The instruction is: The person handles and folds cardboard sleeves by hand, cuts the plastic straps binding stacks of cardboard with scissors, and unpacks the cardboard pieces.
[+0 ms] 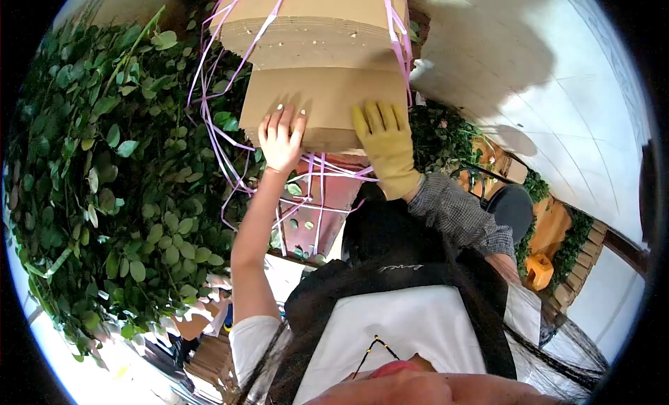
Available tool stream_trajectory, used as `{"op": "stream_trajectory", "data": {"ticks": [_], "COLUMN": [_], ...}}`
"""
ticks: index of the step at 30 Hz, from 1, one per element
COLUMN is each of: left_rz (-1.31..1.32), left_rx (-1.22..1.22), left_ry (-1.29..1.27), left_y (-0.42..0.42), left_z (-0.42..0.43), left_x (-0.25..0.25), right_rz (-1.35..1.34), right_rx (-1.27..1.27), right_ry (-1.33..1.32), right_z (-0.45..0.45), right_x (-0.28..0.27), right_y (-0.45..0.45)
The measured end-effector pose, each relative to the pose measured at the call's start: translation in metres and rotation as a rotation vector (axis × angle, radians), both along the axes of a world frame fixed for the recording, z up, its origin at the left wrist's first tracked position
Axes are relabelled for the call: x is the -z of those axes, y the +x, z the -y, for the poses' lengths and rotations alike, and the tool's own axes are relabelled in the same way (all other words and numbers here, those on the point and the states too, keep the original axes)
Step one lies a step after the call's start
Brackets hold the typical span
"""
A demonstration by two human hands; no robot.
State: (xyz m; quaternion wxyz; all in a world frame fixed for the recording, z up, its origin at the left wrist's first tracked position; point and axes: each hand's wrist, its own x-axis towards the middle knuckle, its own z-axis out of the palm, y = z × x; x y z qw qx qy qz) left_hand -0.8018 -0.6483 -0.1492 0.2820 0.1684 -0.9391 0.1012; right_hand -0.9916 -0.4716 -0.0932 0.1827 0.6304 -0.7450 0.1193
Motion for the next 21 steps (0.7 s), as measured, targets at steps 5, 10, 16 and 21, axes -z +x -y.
{"op": "stream_trajectory", "data": {"ticks": [5,10,16,21], "left_rz": [0.007,0.257,0.440,0.438], "left_rx": [0.048,0.101,0.206,0.297], "left_ry": [0.004,0.076,0.272,0.251], "left_y": [-0.003,-0.021,-0.080,-0.089], "left_z": [0.011,0.037,0.085,0.099], "left_x": [-0.018,-0.086,-0.166,-0.172], "right_rz": [0.025,0.094,0.287,0.314], "right_rx": [0.180,-0.021,-0.100,-0.071], "right_ry": [-0.028,0.153,0.203,0.249], "right_z": [0.020,0.029,0.067,0.073], "right_x": [-0.002,-0.051,-0.106,-0.115], "right_y": [0.015,-0.026,-0.080,-0.083]}}
